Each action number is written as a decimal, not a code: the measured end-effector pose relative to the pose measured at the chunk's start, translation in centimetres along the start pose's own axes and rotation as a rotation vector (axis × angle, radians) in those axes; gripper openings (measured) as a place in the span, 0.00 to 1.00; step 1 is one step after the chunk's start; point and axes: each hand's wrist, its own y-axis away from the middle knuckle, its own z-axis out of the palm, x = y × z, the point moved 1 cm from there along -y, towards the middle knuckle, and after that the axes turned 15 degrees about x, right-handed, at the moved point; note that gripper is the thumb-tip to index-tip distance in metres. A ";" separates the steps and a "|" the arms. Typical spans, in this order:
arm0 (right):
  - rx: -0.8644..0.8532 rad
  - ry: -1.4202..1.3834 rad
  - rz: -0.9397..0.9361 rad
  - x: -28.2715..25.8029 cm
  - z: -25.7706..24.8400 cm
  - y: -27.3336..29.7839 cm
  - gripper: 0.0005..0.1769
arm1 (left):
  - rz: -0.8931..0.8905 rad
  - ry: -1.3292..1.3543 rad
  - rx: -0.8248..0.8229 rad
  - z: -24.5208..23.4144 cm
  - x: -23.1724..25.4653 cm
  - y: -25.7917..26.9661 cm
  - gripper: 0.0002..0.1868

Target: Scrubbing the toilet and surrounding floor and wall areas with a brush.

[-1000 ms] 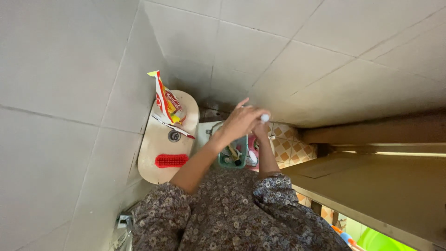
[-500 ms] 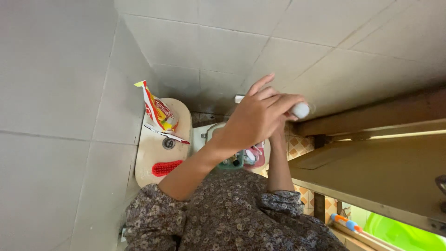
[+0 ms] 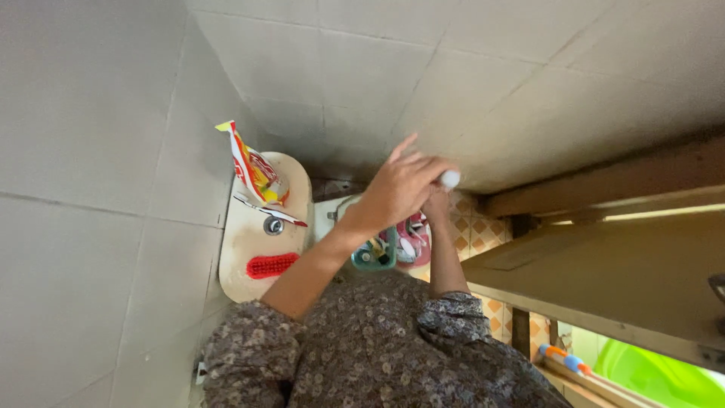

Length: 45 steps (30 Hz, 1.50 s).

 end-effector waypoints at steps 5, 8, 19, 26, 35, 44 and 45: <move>0.186 -0.677 0.122 4.0 6.6 -0.4 0.22 | -0.216 0.026 -0.137 4.7 -4.4 6.2 0.21; 0.031 -0.565 -0.137 5.9 12.3 0.6 0.17 | -0.138 -0.037 -0.169 7.8 -6.8 9.6 0.21; 0.287 -0.637 -0.166 3.7 3.6 0.4 0.22 | -0.132 0.014 -0.127 6.6 -4.4 5.8 0.23; 0.387 -0.892 0.104 -3.9 -11.1 2.6 0.27 | -0.113 0.119 -0.059 1.0 2.9 -3.7 0.18; 0.362 -0.868 -0.090 -4.9 -12.6 4.5 0.24 | 0.066 0.100 -0.029 1.8 4.1 -4.1 0.21; 0.490 -0.464 -0.269 -0.7 -5.4 2.0 0.25 | -0.060 0.158 -0.084 1.3 0.7 -0.6 0.19; 0.484 -0.466 -0.270 -1.9 -6.4 2.5 0.25 | -0.065 0.155 -0.083 0.8 1.2 -0.9 0.19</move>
